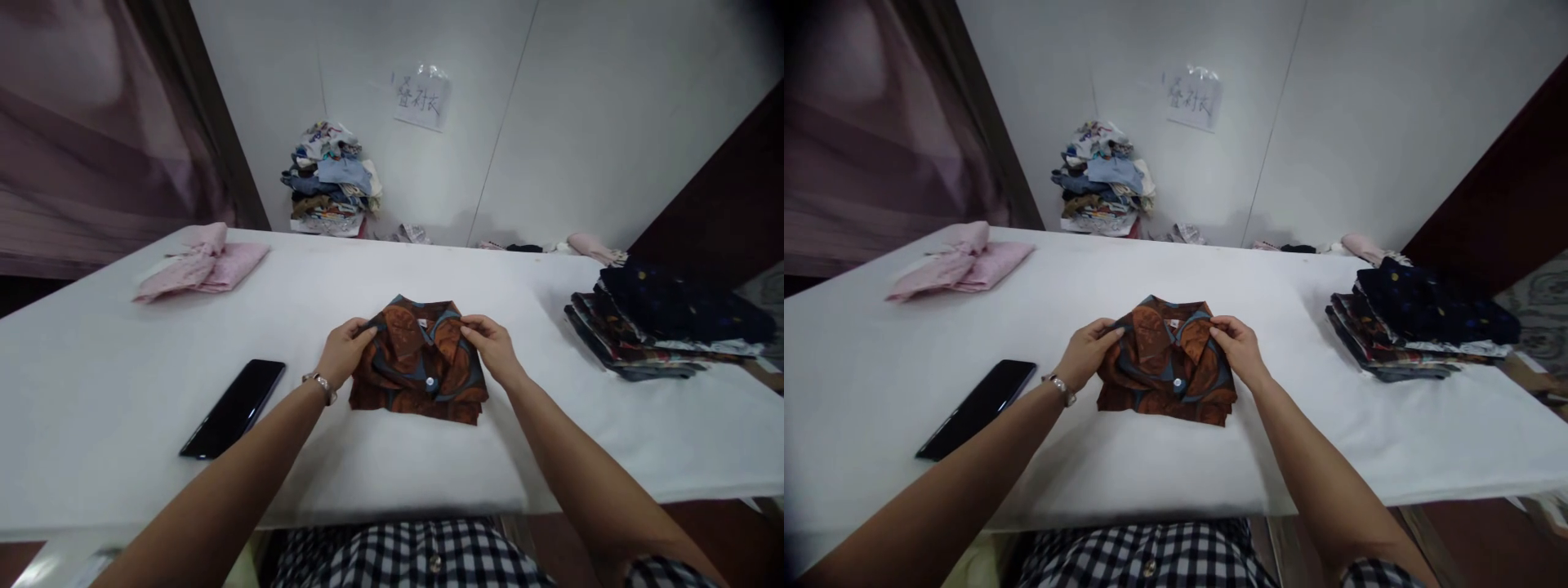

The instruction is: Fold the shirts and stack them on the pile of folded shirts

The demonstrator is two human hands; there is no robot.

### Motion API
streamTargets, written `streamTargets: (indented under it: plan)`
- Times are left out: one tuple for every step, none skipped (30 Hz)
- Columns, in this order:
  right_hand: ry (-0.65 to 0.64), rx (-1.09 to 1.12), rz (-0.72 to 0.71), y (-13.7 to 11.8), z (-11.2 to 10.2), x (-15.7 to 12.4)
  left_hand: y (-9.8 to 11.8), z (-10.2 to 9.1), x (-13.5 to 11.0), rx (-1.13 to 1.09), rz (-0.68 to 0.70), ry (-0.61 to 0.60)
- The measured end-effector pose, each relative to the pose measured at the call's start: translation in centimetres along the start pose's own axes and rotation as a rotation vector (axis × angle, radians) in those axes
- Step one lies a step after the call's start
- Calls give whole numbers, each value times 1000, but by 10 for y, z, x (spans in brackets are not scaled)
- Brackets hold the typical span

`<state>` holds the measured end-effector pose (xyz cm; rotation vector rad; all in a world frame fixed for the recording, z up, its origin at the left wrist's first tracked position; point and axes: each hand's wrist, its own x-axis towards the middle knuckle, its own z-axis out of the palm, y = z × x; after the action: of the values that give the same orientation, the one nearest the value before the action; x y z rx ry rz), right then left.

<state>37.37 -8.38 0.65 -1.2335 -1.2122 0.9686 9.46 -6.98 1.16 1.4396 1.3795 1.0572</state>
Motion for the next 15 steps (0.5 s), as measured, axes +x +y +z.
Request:
streamTargets:
  plan:
    - [-12, -32, 61, 6, 3, 1, -7, -2, 1, 43, -58, 5]
    - [-21, -66, 121, 13, 5, 2, -13, -4, 3, 90, -107, 2]
    - [-24, -98, 168, 20, 6, 1, -18, -5, 4, 127, -143, -3]
    - [-22, -123, 195, 27, 5, 0, -22, -6, 4, 143, -168, -10]
    - [-20, -137, 201, 33, 3, -4, -24, -8, 3, 136, -185, -17]
    - [-15, -142, 189, 37, 1, -8, -25, -10, 0, 109, -201, -27]
    - [-16, -144, 172, 39, -2, -15, -26, -11, -5, 70, -217, -35]
    - [-24, -139, 160, 40, -5, -22, -26, -13, -11, 30, -230, -47]
    - [-37, -123, 153, 40, -7, -31, -27, -13, -17, -5, -233, -65]
    - [-48, -95, 153, 39, -8, -40, -29, -13, -23, -33, -215, -84]
    - [-55, -59, 158, 37, -9, -49, -31, -11, -29, -50, -175, -99]
    - [-59, -15, 169, 35, -10, -58, -33, -9, -34, -55, -114, -109]
    - [-56, 29, 177, 33, -10, -67, -35, -6, -37, -47, -42, -113]
    - [-47, 63, 178, 32, -11, -74, -37, -3, -39, -19, 30, -107]
    - [-44, 80, 172, 32, -12, -80, -37, -1, -40, 32, 89, -91]
